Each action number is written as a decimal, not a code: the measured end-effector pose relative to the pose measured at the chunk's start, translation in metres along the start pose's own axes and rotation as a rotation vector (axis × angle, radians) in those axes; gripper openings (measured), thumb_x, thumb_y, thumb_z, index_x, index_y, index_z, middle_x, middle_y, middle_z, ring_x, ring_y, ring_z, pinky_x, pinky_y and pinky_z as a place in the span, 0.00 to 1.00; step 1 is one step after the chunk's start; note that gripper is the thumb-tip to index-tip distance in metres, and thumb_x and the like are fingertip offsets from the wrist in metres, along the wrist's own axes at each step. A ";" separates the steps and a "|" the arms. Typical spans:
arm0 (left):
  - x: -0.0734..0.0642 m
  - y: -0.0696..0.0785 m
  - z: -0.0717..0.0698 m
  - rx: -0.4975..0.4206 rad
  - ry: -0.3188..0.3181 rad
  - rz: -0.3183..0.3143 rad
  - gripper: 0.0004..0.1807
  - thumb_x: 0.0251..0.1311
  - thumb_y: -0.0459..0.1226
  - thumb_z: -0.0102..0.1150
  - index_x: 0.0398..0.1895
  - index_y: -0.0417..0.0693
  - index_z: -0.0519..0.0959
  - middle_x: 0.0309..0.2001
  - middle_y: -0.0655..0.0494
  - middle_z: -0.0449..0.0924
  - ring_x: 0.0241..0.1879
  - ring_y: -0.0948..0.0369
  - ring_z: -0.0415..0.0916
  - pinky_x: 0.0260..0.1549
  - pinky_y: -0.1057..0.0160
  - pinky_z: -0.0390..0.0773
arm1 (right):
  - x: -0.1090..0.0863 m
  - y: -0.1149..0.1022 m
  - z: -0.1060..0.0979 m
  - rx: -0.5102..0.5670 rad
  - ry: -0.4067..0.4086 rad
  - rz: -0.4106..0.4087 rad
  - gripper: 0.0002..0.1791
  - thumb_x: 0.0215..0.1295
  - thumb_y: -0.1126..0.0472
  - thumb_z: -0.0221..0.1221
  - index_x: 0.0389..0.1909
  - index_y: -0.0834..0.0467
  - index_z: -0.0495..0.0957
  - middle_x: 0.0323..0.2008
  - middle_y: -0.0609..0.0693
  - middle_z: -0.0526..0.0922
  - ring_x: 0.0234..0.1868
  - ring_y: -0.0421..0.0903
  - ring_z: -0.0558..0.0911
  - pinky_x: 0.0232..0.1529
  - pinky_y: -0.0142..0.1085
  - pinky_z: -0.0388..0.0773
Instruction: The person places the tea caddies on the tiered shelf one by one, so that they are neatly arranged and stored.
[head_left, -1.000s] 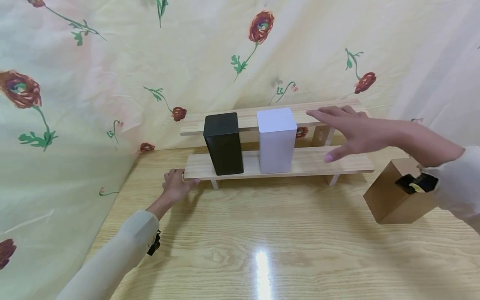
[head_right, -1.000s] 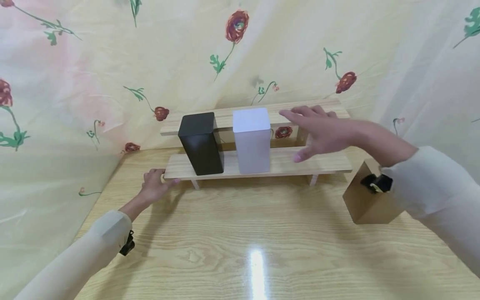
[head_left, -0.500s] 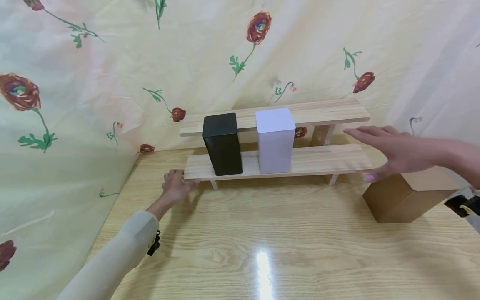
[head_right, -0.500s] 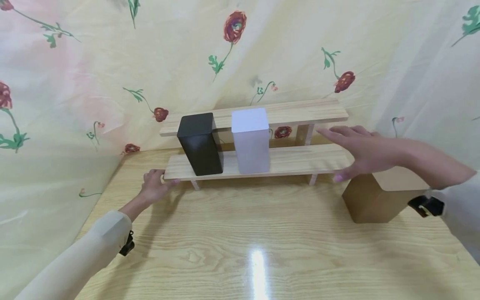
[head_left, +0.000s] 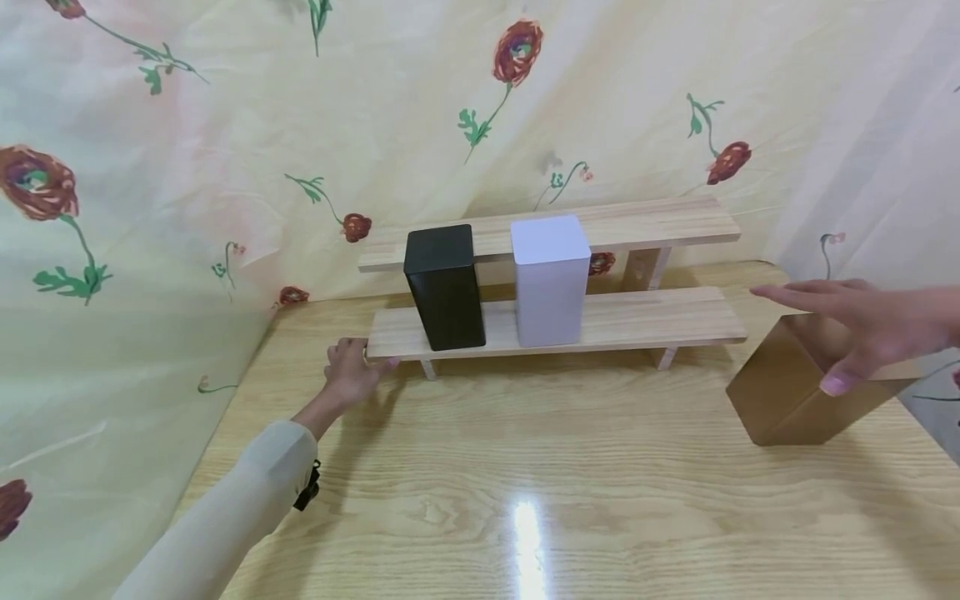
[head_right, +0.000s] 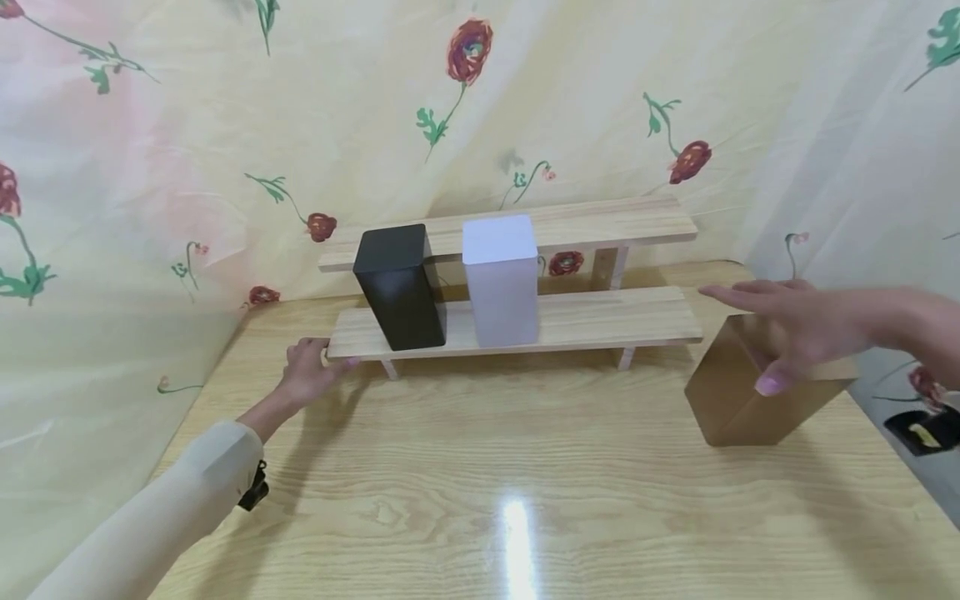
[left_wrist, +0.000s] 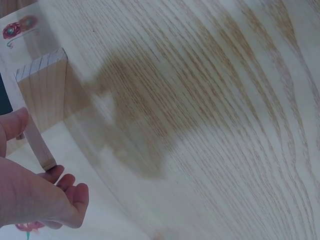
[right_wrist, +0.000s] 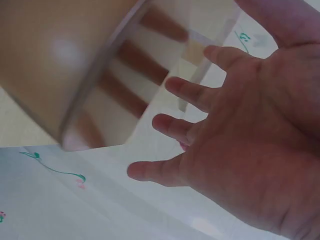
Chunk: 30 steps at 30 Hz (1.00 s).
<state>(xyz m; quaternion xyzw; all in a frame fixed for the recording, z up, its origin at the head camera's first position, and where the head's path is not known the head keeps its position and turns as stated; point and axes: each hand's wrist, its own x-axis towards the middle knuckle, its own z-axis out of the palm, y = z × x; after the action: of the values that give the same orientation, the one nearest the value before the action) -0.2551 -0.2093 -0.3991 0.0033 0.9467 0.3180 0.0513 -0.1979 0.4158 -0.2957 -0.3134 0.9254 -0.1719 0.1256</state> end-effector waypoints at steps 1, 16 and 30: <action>0.000 0.000 0.000 0.004 0.001 -0.002 0.40 0.64 0.51 0.58 0.69 0.32 0.59 0.65 0.35 0.56 0.63 0.40 0.49 0.58 0.38 0.52 | -0.001 0.002 0.001 0.011 -0.014 0.002 0.66 0.41 0.59 0.74 0.77 0.47 0.40 0.71 0.64 0.49 0.66 0.71 0.45 0.49 0.76 0.37; 0.005 0.000 -0.001 -0.001 0.002 0.009 0.38 0.64 0.51 0.58 0.67 0.33 0.62 0.64 0.35 0.57 0.62 0.41 0.49 0.57 0.38 0.52 | -0.003 0.003 0.011 -0.124 0.054 0.047 0.59 0.30 0.57 0.78 0.70 0.51 0.61 0.55 0.17 0.53 0.53 0.15 0.47 0.44 0.44 0.65; 0.004 0.003 -0.003 0.011 -0.008 0.003 0.38 0.64 0.50 0.58 0.67 0.31 0.61 0.64 0.34 0.57 0.62 0.40 0.49 0.57 0.38 0.53 | 0.001 -0.006 0.008 -0.132 0.046 0.095 0.54 0.28 0.58 0.79 0.65 0.49 0.66 0.54 0.32 0.66 0.50 0.16 0.50 0.40 0.50 0.69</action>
<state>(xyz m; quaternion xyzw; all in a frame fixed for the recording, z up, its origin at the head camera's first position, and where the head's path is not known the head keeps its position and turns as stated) -0.2593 -0.2086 -0.3958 0.0060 0.9482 0.3128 0.0546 -0.1930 0.4083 -0.3007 -0.2727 0.9513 -0.1114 0.0911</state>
